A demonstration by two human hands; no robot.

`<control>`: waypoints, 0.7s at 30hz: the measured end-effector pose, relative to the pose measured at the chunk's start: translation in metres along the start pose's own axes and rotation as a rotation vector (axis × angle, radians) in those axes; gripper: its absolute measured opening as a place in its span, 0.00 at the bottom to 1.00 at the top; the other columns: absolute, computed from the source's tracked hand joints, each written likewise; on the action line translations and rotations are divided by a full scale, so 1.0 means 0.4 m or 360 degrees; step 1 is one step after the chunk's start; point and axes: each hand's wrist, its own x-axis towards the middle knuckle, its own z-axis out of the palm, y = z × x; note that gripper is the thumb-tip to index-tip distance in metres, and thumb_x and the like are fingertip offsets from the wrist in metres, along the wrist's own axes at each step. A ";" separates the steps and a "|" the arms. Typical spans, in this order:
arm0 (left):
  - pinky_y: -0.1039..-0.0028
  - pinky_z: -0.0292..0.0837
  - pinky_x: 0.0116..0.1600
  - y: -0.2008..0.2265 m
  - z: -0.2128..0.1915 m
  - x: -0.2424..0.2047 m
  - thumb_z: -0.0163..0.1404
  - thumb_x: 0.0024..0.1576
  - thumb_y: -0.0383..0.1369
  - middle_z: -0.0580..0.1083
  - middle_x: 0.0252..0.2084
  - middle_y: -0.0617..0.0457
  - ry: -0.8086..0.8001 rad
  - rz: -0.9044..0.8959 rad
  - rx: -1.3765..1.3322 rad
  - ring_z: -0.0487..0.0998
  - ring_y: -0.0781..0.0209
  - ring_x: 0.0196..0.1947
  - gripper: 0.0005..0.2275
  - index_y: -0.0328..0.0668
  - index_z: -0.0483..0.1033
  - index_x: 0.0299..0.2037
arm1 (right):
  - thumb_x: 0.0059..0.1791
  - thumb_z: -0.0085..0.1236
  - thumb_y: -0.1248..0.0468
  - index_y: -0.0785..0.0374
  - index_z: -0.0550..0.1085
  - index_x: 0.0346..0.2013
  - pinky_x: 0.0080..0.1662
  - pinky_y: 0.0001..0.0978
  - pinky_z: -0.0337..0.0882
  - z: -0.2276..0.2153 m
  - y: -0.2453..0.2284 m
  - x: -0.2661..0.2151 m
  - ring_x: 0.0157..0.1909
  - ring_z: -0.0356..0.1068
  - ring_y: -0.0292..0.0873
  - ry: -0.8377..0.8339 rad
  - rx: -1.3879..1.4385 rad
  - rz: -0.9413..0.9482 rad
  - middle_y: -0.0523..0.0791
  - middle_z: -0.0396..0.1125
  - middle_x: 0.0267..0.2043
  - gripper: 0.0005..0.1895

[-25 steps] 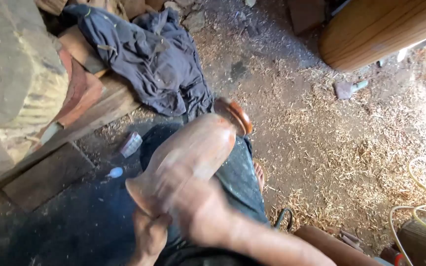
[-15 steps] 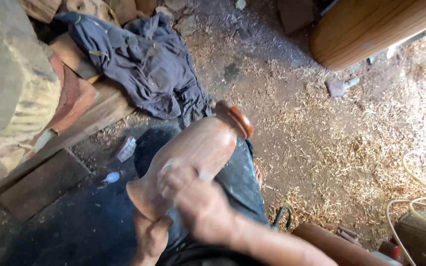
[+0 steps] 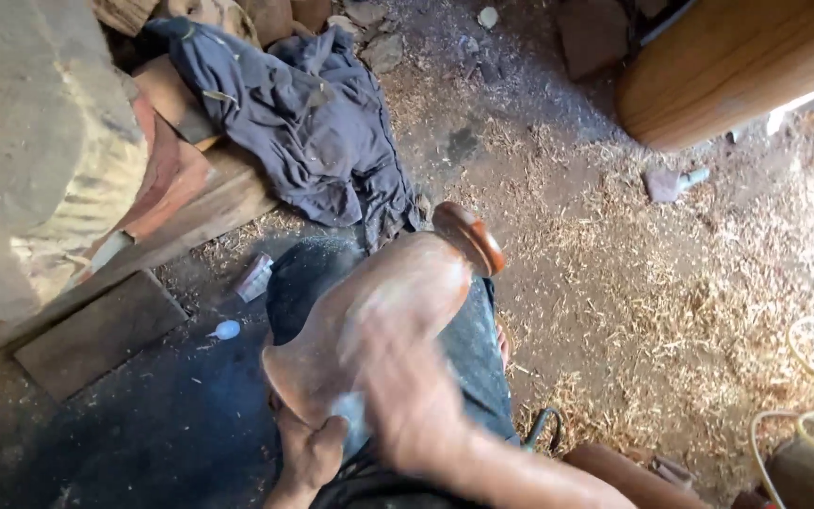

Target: The person is sanding a wooden vase by hand to smooth its surface, rotating it frequently to reach all areas.

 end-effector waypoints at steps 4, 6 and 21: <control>0.59 0.70 0.49 0.015 0.001 0.000 0.47 0.43 0.34 0.68 0.38 0.52 -0.0100 -0.0045 -0.0051 0.68 0.53 0.44 0.17 0.36 0.76 0.42 | 0.57 0.38 0.66 0.72 0.68 0.60 0.70 0.51 0.62 -0.086 0.024 0.096 0.69 0.63 0.60 -0.0083 0.0081 0.0010 0.59 0.62 0.66 0.20; 0.73 0.67 0.40 0.028 0.001 -0.004 0.45 0.37 0.24 0.57 0.21 0.61 -0.0060 -0.0017 -0.0003 0.61 0.66 0.24 0.13 0.29 0.72 0.33 | 0.58 0.41 0.69 0.72 0.75 0.51 0.67 0.45 0.68 -0.085 0.022 0.095 0.62 0.72 0.57 0.0217 -0.0107 0.0222 0.58 0.70 0.59 0.15; 0.63 0.50 0.27 -0.062 0.004 -0.065 0.47 0.38 0.26 0.54 0.18 0.60 -0.0073 -0.0338 0.0046 0.57 0.65 0.22 0.10 0.41 0.54 0.17 | 0.54 0.43 0.66 0.65 0.71 0.61 0.67 0.60 0.64 -0.073 0.001 0.025 0.70 0.62 0.59 -0.0228 0.0118 -0.0145 0.57 0.63 0.67 0.22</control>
